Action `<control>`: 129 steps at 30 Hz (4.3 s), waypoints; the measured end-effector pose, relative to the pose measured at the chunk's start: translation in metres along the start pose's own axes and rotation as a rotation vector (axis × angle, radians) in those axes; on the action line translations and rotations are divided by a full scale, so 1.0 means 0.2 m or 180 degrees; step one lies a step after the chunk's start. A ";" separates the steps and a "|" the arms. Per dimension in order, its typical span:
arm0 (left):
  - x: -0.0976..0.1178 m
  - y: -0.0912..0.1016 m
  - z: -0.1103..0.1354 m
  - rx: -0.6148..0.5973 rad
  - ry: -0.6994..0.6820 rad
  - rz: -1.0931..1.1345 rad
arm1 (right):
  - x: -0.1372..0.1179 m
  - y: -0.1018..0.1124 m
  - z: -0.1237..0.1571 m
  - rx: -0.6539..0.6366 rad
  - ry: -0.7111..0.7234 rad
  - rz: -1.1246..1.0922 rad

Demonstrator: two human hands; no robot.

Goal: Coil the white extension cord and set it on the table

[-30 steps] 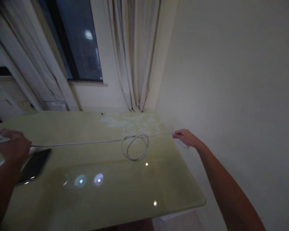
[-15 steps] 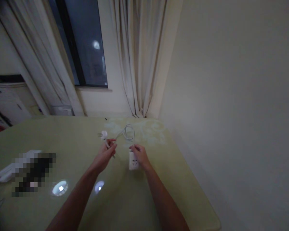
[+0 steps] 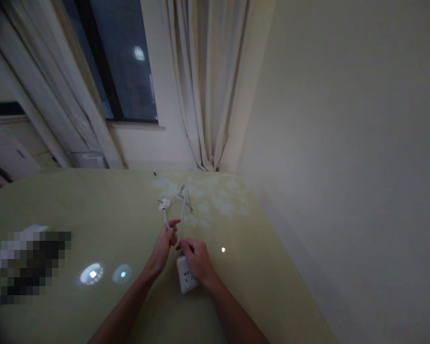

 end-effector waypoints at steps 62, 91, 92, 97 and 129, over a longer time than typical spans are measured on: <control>0.14 -0.09 0.22 -0.0612 -0.3373 -0.2156 | 0.07 0.07 0.00 0.0743 -0.0812 -0.2110; 0.02 -0.06 0.07 -0.0433 0.0200 -0.0845 | 0.06 0.29 -0.02 0.1592 -0.0350 -0.1204; 0.03 -0.05 0.07 -0.0396 0.0161 -0.1033 | 0.06 0.30 -0.02 0.1619 -0.0350 -0.1188; 0.11 -0.01 0.06 -0.0266 -0.0454 -0.1846 | 0.07 0.30 -0.02 0.1681 -0.0308 -0.1332; 0.18 -0.05 0.18 -0.0861 -0.2363 -0.1268 | -0.02 0.46 -0.06 0.1780 0.0753 -0.0704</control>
Point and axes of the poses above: each hand's wrist, its own z-axis away from the middle knuckle, its own y-axis out of the back of the hand, x = y × z, the point moved 8 cm from there along -z, towards the middle knuckle, and after that the axes turned 7 degrees about x, right-handed, at the moved point
